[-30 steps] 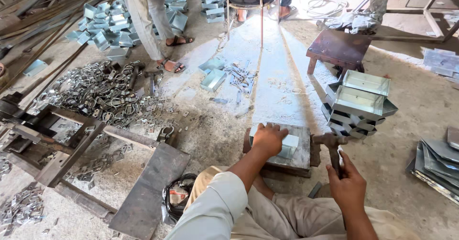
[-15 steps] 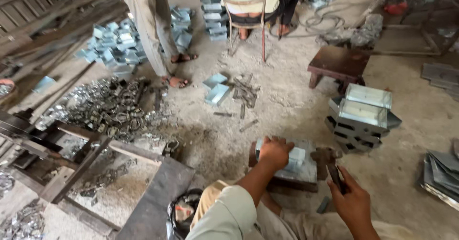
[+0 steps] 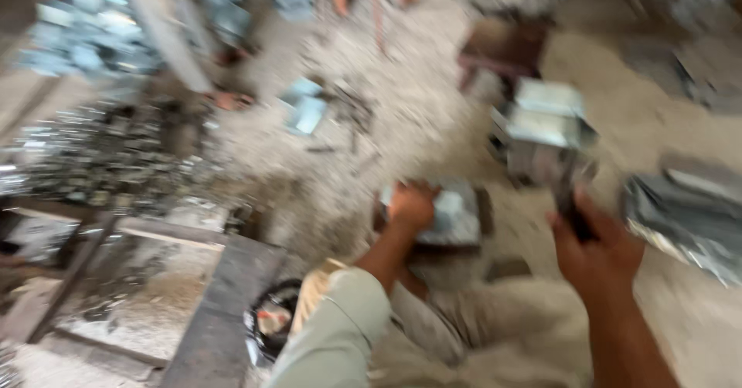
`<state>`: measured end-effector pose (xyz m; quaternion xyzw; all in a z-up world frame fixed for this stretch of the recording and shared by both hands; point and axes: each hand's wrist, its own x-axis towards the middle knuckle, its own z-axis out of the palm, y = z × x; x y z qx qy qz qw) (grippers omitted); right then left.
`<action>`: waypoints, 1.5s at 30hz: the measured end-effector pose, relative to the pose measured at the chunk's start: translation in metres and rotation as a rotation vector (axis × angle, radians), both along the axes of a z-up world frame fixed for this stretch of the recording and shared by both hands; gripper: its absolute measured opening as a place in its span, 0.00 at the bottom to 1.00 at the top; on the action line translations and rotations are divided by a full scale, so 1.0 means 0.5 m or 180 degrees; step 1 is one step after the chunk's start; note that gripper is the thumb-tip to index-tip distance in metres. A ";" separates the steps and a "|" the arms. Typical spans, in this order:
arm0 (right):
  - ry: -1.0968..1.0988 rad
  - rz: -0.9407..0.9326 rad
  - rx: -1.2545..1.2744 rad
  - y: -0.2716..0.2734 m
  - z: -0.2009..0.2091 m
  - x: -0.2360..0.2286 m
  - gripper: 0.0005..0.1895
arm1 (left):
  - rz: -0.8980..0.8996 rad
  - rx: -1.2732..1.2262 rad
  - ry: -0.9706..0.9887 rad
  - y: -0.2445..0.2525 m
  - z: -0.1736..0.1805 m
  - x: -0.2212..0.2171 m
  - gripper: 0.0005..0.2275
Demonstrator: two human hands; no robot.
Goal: The person sits on the floor and uses a hammer to strike a small rectangular metal piece placed on a metal block. They repeatedly pick up the metal piece, position it on the block, and hit it with the hammer to shape or flatten it. Finished pieces are stacked nearby.
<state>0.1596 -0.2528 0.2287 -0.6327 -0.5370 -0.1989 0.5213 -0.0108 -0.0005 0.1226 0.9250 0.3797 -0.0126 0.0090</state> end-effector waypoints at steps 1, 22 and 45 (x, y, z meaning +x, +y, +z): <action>-0.0364 -0.0164 0.0205 -0.013 0.025 0.017 0.20 | -0.0059 0.0020 0.0149 0.005 -0.015 0.003 0.28; 0.0706 0.0744 -0.0461 0.132 -0.147 -0.024 0.20 | 0.0043 0.0110 -0.0272 -0.026 0.030 -0.015 0.14; 0.1855 0.0275 -0.2418 0.126 -0.299 0.031 0.26 | 0.0389 -0.0292 -0.0904 0.016 -0.137 -0.036 0.30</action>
